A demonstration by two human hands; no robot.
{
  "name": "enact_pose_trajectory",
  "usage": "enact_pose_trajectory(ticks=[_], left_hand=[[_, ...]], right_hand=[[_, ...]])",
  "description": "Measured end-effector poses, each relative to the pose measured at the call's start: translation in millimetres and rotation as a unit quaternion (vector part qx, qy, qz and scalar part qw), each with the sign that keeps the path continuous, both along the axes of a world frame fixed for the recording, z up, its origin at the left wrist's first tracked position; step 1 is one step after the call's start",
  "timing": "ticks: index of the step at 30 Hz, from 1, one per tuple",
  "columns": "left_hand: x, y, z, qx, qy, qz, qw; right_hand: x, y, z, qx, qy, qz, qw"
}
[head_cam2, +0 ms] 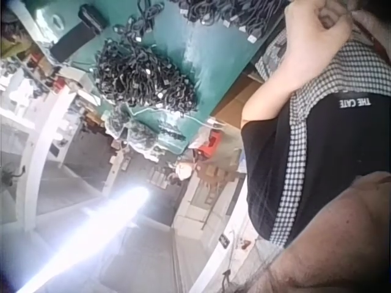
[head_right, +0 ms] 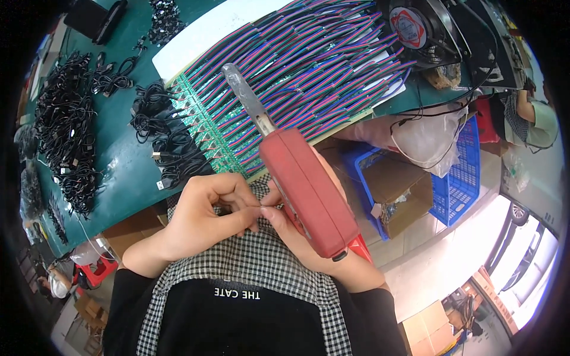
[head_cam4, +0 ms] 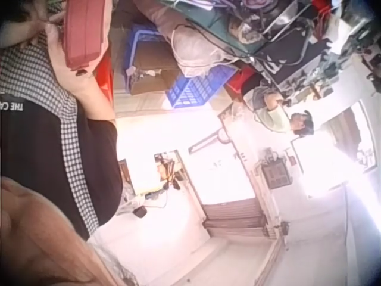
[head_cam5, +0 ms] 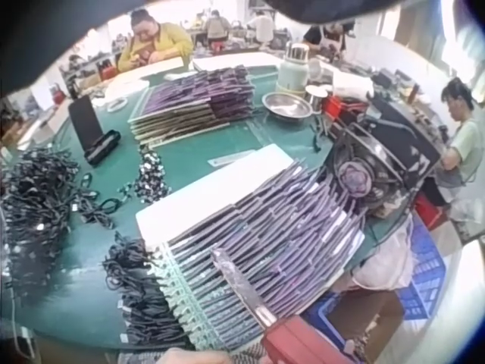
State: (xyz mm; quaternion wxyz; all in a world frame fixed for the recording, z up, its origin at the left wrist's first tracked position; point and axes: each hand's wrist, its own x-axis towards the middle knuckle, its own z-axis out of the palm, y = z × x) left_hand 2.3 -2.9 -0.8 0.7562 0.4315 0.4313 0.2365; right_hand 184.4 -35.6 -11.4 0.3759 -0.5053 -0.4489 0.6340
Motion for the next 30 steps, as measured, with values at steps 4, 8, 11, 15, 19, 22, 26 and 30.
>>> enact_pose_trajectory(ticks=[4, 8, 11, 15, 19, 22, 26, 30], left_hand=[[1.1, 1.3, 1.4, -0.021, 0.004, 0.002, 1.0], [2.1, -0.1, 0.5, -0.048, -0.029, 0.024, 0.998], [2.0, -0.7, 2.3, -0.087, -0.073, 0.067, 0.991], [-3.4, -4.5, 9.2, -0.016, 0.02, 0.088, 0.996], [-15.1, -3.8, 2.7, 0.237, 0.246, 0.208, 0.917], [-12.8, -1.4, -16.7, 0.395, 0.379, 0.188, 0.816], [-9.0, 2.4, -22.4, 0.503, 0.416, 0.158, 0.741], [-8.9, 3.0, -28.7, 0.53, 0.444, 0.147, 0.707]], right_hand=[[1.0, -5.4, -4.6, 0.007, -0.071, -0.023, 0.997], [5.3, -9.4, -10.4, 0.059, -0.116, -0.028, 0.991], [10.3, -8.1, -9.1, 0.092, -0.258, 0.06, 0.96], [7.1, -3.2, -1.4, 0.059, -0.095, 0.015, 0.994], [30.1, -5.7, 5.0, 0.087, -0.062, 0.031, 0.994], [36.6, -25.6, -1.7, 0.067, 0.015, -0.021, 0.997], [45.8, -41.2, -8.5, -0.001, 0.076, -0.055, 0.996], [66.9, -56.8, -15.8, -0.052, 0.024, -0.024, 0.998]])
